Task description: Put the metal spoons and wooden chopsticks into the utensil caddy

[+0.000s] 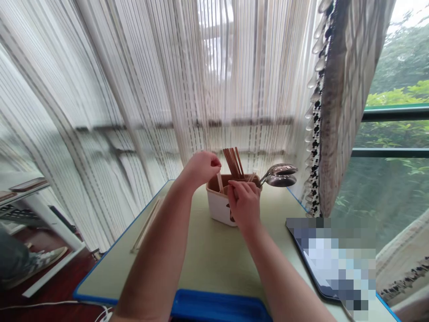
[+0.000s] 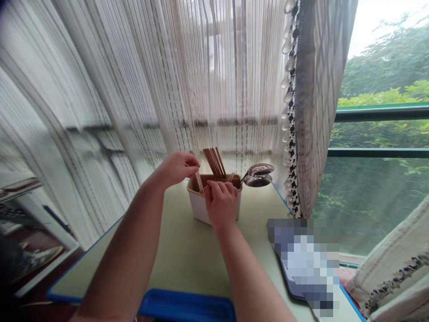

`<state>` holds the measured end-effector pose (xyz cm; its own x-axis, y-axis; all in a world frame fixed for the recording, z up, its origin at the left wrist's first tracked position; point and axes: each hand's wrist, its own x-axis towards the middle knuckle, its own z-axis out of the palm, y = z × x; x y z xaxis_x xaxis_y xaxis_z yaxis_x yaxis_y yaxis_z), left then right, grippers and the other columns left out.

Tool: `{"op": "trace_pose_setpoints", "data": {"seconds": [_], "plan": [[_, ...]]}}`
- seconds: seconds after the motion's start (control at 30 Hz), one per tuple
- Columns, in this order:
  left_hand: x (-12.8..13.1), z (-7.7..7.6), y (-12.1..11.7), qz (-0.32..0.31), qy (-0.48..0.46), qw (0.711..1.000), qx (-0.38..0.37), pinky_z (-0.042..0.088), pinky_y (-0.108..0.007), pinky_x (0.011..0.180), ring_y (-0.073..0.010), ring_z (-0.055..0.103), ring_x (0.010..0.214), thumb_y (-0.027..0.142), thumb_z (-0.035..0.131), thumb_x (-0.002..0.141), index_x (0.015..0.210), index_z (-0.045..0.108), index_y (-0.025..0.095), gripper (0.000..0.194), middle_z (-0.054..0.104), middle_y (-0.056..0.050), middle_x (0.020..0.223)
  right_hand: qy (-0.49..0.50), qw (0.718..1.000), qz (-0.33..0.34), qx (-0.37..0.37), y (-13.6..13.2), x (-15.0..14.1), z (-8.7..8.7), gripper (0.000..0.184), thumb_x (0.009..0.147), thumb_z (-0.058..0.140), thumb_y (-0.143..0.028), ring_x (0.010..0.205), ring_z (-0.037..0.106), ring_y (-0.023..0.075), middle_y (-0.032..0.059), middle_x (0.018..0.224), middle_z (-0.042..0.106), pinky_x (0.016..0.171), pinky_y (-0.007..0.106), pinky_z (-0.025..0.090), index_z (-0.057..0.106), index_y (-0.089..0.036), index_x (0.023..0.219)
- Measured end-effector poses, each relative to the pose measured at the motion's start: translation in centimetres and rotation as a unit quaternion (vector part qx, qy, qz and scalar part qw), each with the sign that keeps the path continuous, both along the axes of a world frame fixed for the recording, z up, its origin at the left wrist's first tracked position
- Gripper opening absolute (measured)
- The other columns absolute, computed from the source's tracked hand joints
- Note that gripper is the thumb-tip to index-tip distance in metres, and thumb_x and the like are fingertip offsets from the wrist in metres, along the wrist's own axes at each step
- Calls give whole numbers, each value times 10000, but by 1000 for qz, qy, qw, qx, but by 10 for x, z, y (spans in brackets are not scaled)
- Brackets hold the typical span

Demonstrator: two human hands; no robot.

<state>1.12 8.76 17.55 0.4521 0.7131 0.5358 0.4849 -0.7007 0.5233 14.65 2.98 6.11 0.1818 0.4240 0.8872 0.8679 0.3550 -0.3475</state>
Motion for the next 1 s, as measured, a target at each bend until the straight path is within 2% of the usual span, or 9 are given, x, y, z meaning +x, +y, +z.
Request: {"op": "trace_pose_setpoints", "data": {"seconds": [0.07,0.17,0.3,0.47,0.57,0.67,0.73,0.87,1.0], "plan": [[-3,0,0,3,33,999,-13,395,-201,446,-113,552,458,167,601,627,625,684,170,82,610,-4,510,32,999,0,32,1,2,0,196,852,489,-231,913,508,207,78,942,628,852,378,393,632,-186,979],[-5,0,-1,-18,24,999,-45,360,-195,399,-107,524,407,165,618,610,607,681,170,63,582,2,457,59,996,-22,58,0,1,0,200,830,496,-216,1024,479,229,101,1048,556,902,424,395,600,-193,999],[-6,-2,0,-31,-10,998,-51,334,-184,364,-100,515,372,166,663,580,580,683,175,21,576,7,444,71,994,-60,62,-3,-6,0,215,826,472,-182,1165,405,265,123,1208,460,969,497,343,570,-205,1017],[-8,-1,-1,-37,-12,996,-76,329,-186,345,-100,505,344,158,676,586,599,688,170,21,586,-1,450,144,987,-43,55,-4,-10,3,246,818,414,-126,1235,361,264,163,1306,370,998,495,335,542,-168,1023],[-8,1,-4,-31,-7,996,-84,340,-197,355,-106,503,347,148,679,587,607,689,165,28,595,-13,461,162,986,-27,40,-2,-7,3,325,806,411,-115,1232,374,265,181,1282,420,999,494,335,505,-145,1115],[-7,3,-6,-23,-7,996,-81,375,-216,401,-107,502,364,134,686,576,589,684,167,35,598,-12,468,173,985,-15,1,0,-4,3,376,795,426,-124,1106,472,263,170,1149,544,941,475,389,501,-127,1163],[-6,4,-7,-19,-2,996,-82,406,-234,443,-113,512,387,141,689,579,595,686,172,35,613,-15,493,176,984,-13,-26,0,-3,3,353,790,440,-134,1022,506,258,153,1037,601,902,444,418,552,-120,1124],[-6,2,-5,-13,12,997,-75,428,-252,472,-128,536,416,176,694,591,638,697,168,48,626,-24,530,146,988,-1,-54,-2,-6,3,297,793,451,-138,986,516,249,125,917,642,887,403,427,648,-143,1015],[-6,2,-3,10,29,996,-86,471,-254,529,-143,592,519,245,703,618,840,708,161,237,684,-51,718,90,993,10,-71,-3,-11,3,304,789,464,-126,994,529,239,102,927,660,904,383,411,680,-171,998]]}}
